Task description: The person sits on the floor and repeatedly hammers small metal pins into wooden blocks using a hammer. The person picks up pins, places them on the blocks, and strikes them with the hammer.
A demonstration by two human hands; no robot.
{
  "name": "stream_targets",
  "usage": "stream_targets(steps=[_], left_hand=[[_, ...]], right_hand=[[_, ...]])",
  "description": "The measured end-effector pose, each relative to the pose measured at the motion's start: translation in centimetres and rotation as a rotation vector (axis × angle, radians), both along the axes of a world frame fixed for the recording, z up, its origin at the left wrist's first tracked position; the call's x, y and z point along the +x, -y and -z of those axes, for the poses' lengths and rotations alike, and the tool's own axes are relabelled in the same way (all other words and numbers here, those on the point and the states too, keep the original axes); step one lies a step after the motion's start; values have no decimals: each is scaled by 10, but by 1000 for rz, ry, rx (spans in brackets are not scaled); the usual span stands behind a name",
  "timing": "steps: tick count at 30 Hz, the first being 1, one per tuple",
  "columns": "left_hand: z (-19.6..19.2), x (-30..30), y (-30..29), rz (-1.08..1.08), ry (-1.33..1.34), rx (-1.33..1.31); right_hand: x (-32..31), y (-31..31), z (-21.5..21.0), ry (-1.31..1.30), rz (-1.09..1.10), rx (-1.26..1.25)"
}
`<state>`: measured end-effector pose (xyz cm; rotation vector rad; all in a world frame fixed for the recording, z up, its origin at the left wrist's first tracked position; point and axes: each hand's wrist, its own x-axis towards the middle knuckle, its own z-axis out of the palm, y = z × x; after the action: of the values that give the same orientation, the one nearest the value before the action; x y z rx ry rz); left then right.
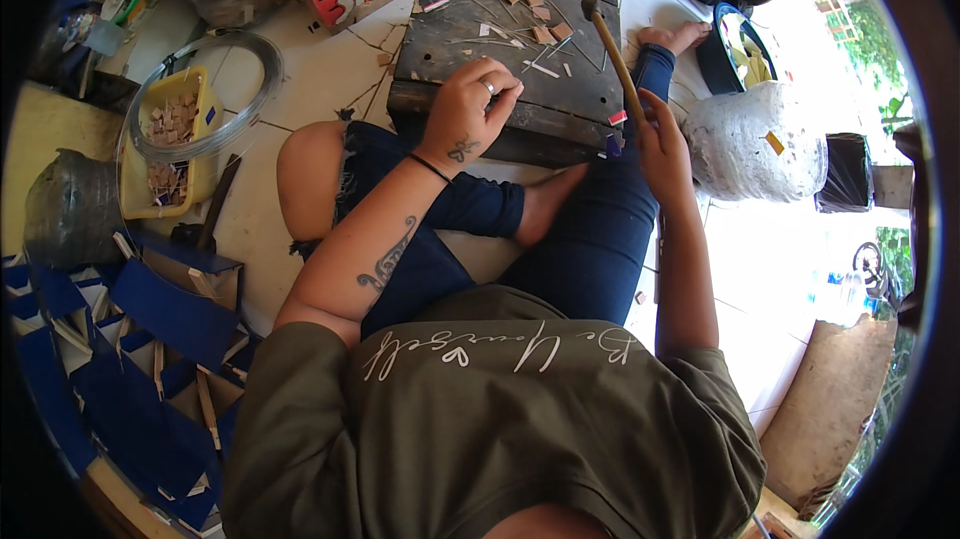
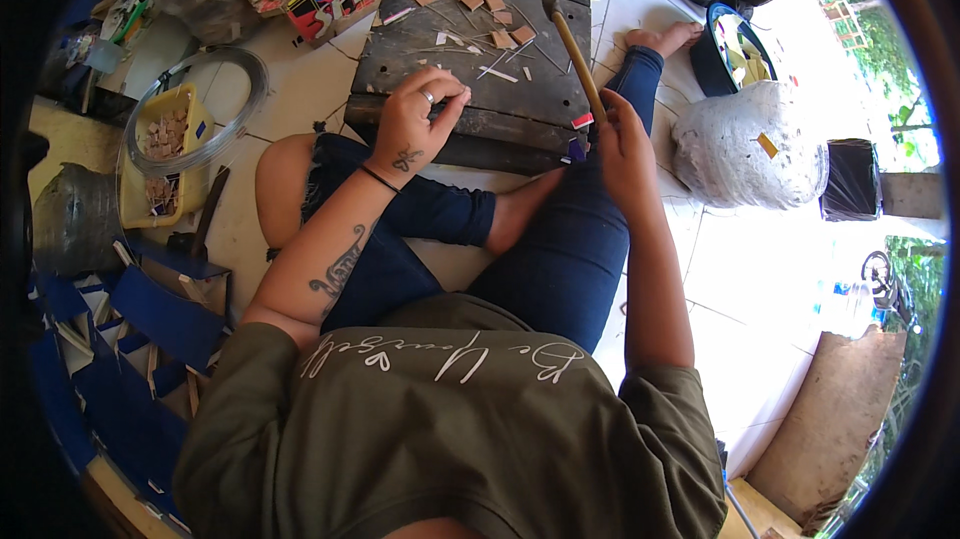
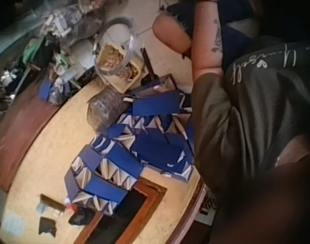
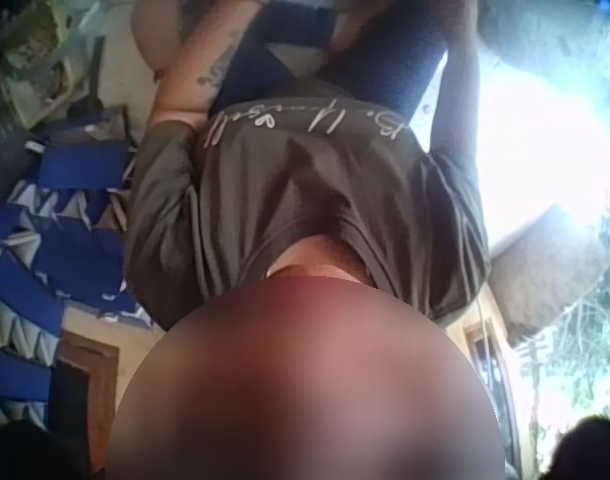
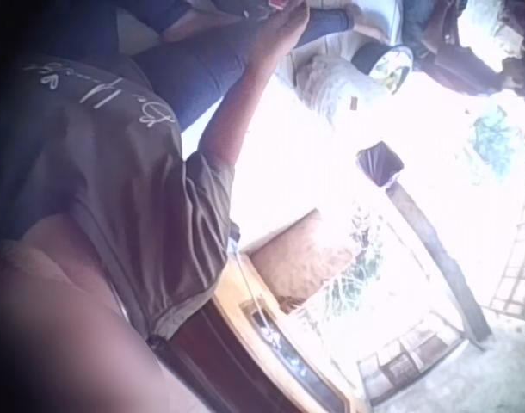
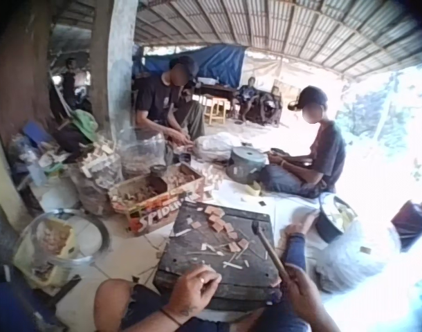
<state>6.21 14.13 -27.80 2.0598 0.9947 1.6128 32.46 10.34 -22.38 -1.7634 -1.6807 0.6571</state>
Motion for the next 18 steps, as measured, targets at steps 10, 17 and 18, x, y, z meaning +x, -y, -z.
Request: stream_targets(steps=[10, 17, 18], left_hand=[[5, 3, -1, -32, -10, 74], [4, 2, -1, -28, -3, 70], [4, 2, -2, -19, -10, 71]], right_hand=[[-31, 93, -60, 64, -188, -90], [-47, 104, -76, 213, -265, 130], [-48, 102, -77, 247, -272, 98]])
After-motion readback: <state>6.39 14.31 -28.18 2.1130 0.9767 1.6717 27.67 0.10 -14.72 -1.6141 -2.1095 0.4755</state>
